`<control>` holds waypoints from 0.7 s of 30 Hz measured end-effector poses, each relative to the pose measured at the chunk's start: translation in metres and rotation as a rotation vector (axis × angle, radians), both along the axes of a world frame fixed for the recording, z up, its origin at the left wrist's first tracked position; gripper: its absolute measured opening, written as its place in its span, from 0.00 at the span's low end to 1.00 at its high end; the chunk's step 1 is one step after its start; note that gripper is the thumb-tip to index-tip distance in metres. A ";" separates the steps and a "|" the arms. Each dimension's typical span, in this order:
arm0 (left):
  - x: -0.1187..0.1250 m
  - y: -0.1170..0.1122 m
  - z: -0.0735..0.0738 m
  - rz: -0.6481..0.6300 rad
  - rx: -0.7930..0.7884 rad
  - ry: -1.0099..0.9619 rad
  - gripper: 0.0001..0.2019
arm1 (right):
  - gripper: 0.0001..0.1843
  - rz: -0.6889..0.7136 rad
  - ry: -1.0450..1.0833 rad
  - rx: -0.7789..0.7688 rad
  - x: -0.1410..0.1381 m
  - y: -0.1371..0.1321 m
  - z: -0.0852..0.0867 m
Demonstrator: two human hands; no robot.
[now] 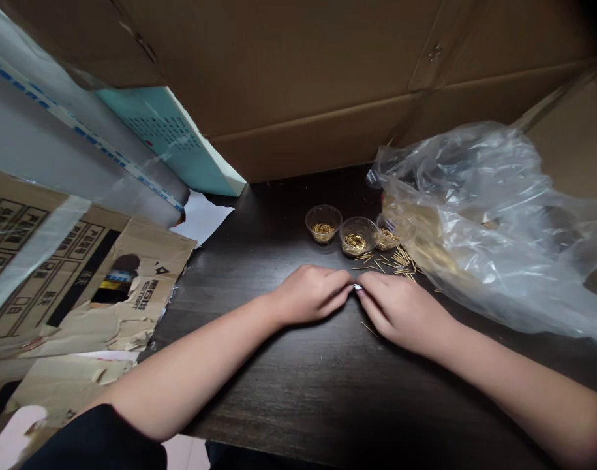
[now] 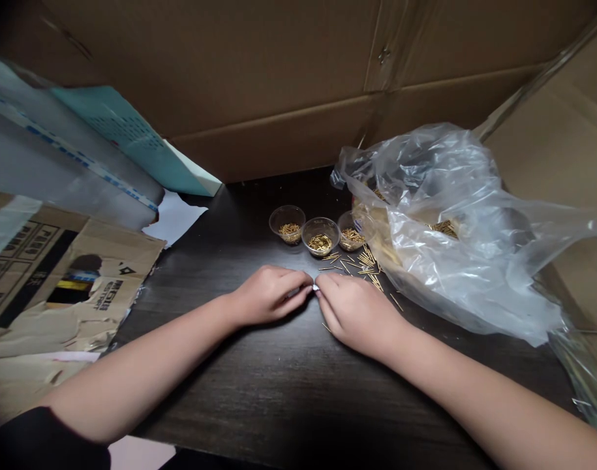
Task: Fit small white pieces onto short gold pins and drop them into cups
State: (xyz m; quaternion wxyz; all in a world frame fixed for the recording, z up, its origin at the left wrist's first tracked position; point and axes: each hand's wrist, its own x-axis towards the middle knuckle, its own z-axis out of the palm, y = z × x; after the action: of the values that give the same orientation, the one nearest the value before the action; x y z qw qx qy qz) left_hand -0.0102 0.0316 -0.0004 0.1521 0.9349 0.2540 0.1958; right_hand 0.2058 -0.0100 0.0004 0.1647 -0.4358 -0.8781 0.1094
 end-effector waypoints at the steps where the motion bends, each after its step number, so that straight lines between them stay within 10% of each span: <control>1: 0.000 0.000 0.000 0.013 -0.016 -0.019 0.10 | 0.09 -0.002 0.042 -0.006 0.000 0.000 0.000; 9: 0.001 -0.005 0.000 0.147 -0.073 -0.328 0.10 | 0.06 -0.021 0.413 0.128 0.000 0.002 -0.007; 12: 0.008 -0.023 0.028 0.181 -0.214 -0.554 0.08 | 0.04 -0.033 0.478 0.211 0.001 0.003 -0.009; 17: 0.006 -0.082 0.097 -0.092 -0.888 -0.522 0.06 | 0.05 0.003 0.454 0.243 0.002 0.002 -0.012; 21: -0.021 -0.128 0.116 0.223 -0.959 -0.568 0.10 | 0.04 0.051 0.440 0.249 0.001 0.002 -0.014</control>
State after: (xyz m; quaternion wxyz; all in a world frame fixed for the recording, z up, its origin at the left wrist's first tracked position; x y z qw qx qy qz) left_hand -0.0311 -0.0965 0.1161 0.6003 0.6395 0.3606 0.3173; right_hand 0.2069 -0.0082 -0.0136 0.4015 -0.3556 -0.8384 0.0970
